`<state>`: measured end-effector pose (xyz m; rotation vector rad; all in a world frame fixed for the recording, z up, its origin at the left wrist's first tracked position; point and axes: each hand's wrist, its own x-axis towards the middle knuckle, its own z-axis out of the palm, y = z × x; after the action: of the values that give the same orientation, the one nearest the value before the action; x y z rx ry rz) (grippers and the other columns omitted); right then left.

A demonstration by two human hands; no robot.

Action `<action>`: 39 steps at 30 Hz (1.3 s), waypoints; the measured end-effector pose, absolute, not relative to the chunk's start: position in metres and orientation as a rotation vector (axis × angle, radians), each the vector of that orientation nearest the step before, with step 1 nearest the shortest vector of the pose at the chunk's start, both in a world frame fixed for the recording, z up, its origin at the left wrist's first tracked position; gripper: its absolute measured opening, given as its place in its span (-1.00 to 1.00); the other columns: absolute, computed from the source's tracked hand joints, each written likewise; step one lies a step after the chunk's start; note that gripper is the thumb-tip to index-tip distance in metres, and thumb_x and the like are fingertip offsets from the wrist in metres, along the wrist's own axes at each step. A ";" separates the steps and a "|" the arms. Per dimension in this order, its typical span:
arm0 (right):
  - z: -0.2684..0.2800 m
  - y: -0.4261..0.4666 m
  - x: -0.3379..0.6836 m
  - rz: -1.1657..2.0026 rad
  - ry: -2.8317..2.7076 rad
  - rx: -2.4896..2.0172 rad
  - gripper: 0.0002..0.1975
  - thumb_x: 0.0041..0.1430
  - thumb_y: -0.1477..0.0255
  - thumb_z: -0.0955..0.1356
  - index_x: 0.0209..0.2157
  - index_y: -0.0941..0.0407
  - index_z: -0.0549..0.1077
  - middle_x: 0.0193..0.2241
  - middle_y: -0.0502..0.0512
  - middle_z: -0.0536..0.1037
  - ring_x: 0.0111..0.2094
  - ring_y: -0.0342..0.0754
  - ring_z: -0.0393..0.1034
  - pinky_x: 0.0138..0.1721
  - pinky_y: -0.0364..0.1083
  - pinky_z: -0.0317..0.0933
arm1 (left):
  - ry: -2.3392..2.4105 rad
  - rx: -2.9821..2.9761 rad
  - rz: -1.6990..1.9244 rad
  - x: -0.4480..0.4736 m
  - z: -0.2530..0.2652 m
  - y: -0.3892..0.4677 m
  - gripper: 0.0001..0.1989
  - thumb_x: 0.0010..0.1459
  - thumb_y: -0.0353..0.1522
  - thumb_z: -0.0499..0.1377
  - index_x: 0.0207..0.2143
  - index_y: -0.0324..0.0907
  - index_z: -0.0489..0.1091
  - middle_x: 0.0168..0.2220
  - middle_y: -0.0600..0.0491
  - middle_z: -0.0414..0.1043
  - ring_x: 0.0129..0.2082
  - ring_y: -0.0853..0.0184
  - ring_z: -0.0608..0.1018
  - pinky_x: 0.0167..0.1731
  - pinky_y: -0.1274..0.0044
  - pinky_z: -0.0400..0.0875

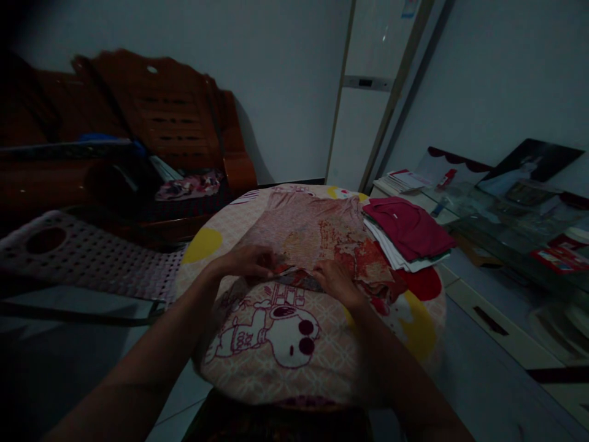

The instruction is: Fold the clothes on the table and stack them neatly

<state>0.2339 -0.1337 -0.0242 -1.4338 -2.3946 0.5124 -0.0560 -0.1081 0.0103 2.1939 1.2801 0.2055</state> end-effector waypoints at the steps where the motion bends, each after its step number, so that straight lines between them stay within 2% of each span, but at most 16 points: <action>1: -0.024 -0.135 0.230 0.473 -2.404 -1.477 -0.77 0.29 0.43 0.30 -0.25 0.16 0.61 -0.26 0.19 0.65 -0.24 -0.03 0.50 -0.21 -0.14 0.18 | 1.316 2.280 0.135 -0.050 0.007 -0.115 -0.62 -0.08 -0.22 0.34 -0.18 -0.19 0.50 -0.22 -0.02 0.57 -0.25 0.21 0.56 -0.29 0.53 0.39; 3: -0.021 -0.138 0.224 0.439 -2.422 -1.559 -0.78 0.29 0.41 0.31 -0.25 0.15 0.61 -0.27 0.20 0.65 -0.25 -0.03 0.50 -0.24 -0.14 0.16 | 1.430 2.430 0.065 -0.042 -0.001 -0.125 -0.61 -0.06 -0.34 0.32 -0.11 -0.20 0.49 -0.12 -0.08 0.55 -0.14 0.15 0.57 -0.19 0.49 0.40; 5: -0.016 -0.140 0.220 0.450 -2.423 -1.632 -0.80 0.28 0.41 0.33 -0.24 0.15 0.61 -0.28 0.19 0.65 -0.25 -0.03 0.49 -0.26 -0.14 0.15 | 1.524 2.503 0.082 -0.040 -0.009 -0.129 -0.63 0.02 -0.47 0.21 -0.07 -0.23 0.49 -0.07 -0.13 0.54 -0.07 0.14 0.56 -0.10 0.47 0.39; 9: -0.011 -0.143 0.222 0.526 -2.400 -1.713 -0.87 0.18 0.43 0.39 -0.25 0.13 0.59 -0.30 0.13 0.63 -0.26 -0.04 0.47 -0.30 -0.16 0.12 | 1.598 2.440 0.123 -0.053 -0.011 -0.126 -0.59 0.03 -0.58 0.06 -0.11 -0.19 0.56 -0.15 -0.09 0.58 -0.14 0.19 0.58 -0.12 0.48 0.40; 16: -0.008 -0.150 0.240 0.624 -2.525 -1.484 -0.89 0.03 0.55 0.35 -0.40 0.14 0.54 -0.42 0.04 0.55 -0.35 -0.08 0.39 -0.34 -0.15 0.06 | 1.289 2.220 0.512 -0.095 0.021 -0.126 -0.81 0.05 -0.40 0.08 -0.36 -0.21 0.50 -0.43 0.07 0.51 -0.39 0.33 0.51 -0.34 0.56 0.38; 18: -0.006 -0.154 0.245 0.693 -2.505 -1.450 -0.89 -0.01 0.56 0.33 -0.45 0.15 0.51 -0.47 0.02 0.51 -0.38 -0.09 0.35 -0.36 -0.15 0.05 | 1.176 2.091 0.593 -0.105 0.029 -0.129 -0.83 0.06 -0.36 0.11 -0.36 -0.22 0.48 -0.44 0.08 0.49 -0.41 0.36 0.50 -0.38 0.59 0.38; 21: -0.008 -0.160 0.254 0.715 -2.420 -1.408 -0.87 -0.07 0.58 0.31 -0.42 0.16 0.47 -0.44 0.01 0.49 -0.38 -0.09 0.32 -0.35 -0.15 0.06 | 1.090 1.975 0.648 -0.115 0.037 -0.133 -0.82 0.05 -0.29 0.19 -0.36 -0.23 0.48 -0.42 0.07 0.49 -0.39 0.36 0.51 -0.36 0.60 0.41; 26: -0.011 -0.173 0.285 0.674 -2.430 -1.393 -0.88 -0.03 0.54 0.32 -0.40 0.15 0.48 -0.42 0.04 0.51 -0.35 -0.06 0.35 -0.32 -0.13 0.08 | 1.005 1.838 0.543 -0.128 0.038 -0.139 -0.71 0.04 -0.18 0.28 -0.34 -0.24 0.48 -0.42 0.06 0.47 -0.40 0.38 0.48 -0.37 0.60 0.40; 32: 0.002 -0.195 0.312 0.733 -2.467 -1.471 -0.93 -0.01 0.49 0.33 -0.45 0.14 0.48 -0.51 0.01 0.48 -0.43 -0.08 0.34 -0.42 -0.15 0.02 | 1.087 1.801 0.452 -0.148 0.028 -0.142 -0.64 -0.03 -0.09 0.32 -0.42 -0.24 0.48 -0.51 0.07 0.41 -0.47 0.40 0.39 -0.44 0.60 0.32; 39: -0.001 -0.201 0.300 0.860 -2.685 -1.557 -0.94 -0.18 0.58 0.37 -0.59 0.15 0.43 -0.60 -0.06 0.41 -0.51 -0.14 0.27 -0.50 -0.18 -0.06 | 1.071 1.737 0.226 -0.150 0.002 -0.142 -0.67 -0.17 -0.14 0.38 -0.46 -0.22 0.55 -0.53 0.07 0.45 -0.52 0.40 0.40 -0.51 0.63 0.28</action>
<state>0.3000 -0.2007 -0.0012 -1.5567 -2.6846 0.8602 -0.1498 -0.1418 0.0025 1.7367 1.0714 0.2258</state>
